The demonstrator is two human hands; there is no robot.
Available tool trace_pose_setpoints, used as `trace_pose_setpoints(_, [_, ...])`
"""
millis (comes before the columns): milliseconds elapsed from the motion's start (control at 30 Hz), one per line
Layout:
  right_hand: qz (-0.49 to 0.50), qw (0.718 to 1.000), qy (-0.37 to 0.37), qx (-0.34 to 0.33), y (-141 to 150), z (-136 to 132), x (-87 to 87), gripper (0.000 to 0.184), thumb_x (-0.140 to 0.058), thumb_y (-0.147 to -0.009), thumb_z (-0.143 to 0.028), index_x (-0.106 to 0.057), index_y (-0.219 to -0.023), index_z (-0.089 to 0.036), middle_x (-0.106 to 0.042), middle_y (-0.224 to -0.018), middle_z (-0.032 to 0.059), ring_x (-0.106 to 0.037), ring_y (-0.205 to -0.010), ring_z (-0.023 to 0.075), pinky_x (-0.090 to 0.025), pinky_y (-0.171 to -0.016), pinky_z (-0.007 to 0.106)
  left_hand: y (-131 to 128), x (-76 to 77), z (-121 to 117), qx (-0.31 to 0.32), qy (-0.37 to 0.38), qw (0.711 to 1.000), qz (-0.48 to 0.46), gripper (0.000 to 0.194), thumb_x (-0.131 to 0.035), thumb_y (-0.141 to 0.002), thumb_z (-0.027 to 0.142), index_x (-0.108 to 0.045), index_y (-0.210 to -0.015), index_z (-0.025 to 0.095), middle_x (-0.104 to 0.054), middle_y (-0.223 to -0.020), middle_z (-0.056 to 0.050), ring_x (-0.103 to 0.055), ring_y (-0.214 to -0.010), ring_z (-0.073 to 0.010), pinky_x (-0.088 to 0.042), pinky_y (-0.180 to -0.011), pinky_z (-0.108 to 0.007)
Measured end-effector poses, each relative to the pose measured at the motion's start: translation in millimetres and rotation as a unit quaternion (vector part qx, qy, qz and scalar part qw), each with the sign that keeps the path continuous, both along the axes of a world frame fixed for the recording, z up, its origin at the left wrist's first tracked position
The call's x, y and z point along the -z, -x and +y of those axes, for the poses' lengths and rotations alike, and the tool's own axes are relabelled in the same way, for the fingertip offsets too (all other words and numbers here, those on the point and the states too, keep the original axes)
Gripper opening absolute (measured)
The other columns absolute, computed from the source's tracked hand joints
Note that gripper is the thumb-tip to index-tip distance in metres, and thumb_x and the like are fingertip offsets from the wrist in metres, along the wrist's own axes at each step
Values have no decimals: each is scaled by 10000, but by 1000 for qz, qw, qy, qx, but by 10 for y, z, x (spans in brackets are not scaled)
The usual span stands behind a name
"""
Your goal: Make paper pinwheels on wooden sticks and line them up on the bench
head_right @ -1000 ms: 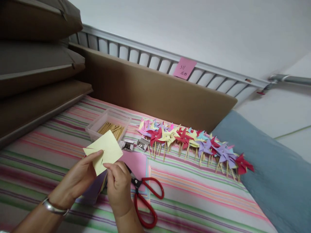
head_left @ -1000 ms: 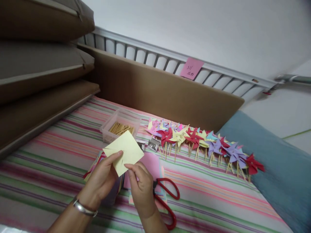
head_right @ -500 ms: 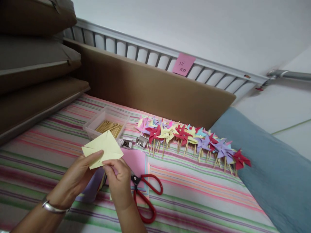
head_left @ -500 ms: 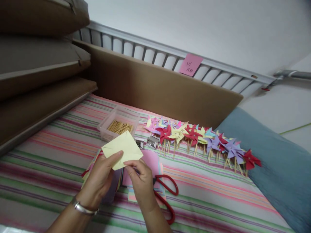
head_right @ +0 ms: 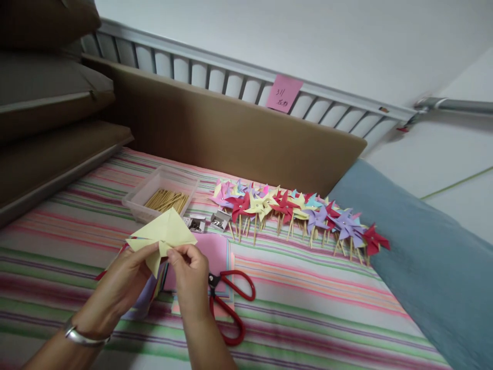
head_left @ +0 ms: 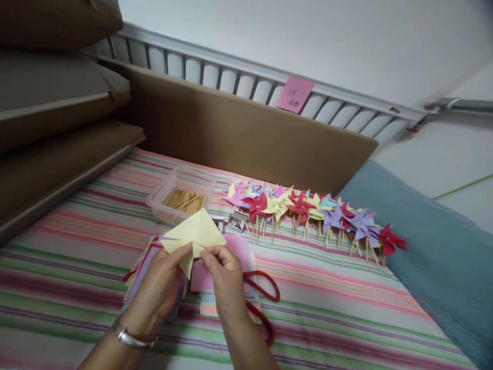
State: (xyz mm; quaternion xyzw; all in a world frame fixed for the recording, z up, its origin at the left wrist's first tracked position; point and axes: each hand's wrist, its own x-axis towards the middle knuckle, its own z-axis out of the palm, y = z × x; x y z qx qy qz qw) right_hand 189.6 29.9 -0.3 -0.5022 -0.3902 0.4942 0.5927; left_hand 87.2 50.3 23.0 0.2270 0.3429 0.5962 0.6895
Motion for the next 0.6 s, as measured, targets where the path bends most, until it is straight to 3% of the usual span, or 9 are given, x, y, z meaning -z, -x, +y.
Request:
trace_pose_setpoints(267, [6,1000,15,23,-1,34,24,195,-672,-749,-328,-619,-699,-148,-616,-636,-7,-557,-644,145,-445,-663,270,-16,48,-27,11,24,1000,7,247,-776,-653,193,-735,-883,113,-762,-867,-82,-693,-819,-224,-526,-732,-280])
trace_pose_setpoints(600, [14,999,23,41,-4,43,9,185,-663,-727,-322,-616,-678,-150,-608,-616,-11,-553,-622,143,-447,-646,271,-45,73,-46,2,7,999,39,229,-778,-640,205,-741,-856,139,-759,-851,-55,-685,-845,-225,-515,-752,-290])
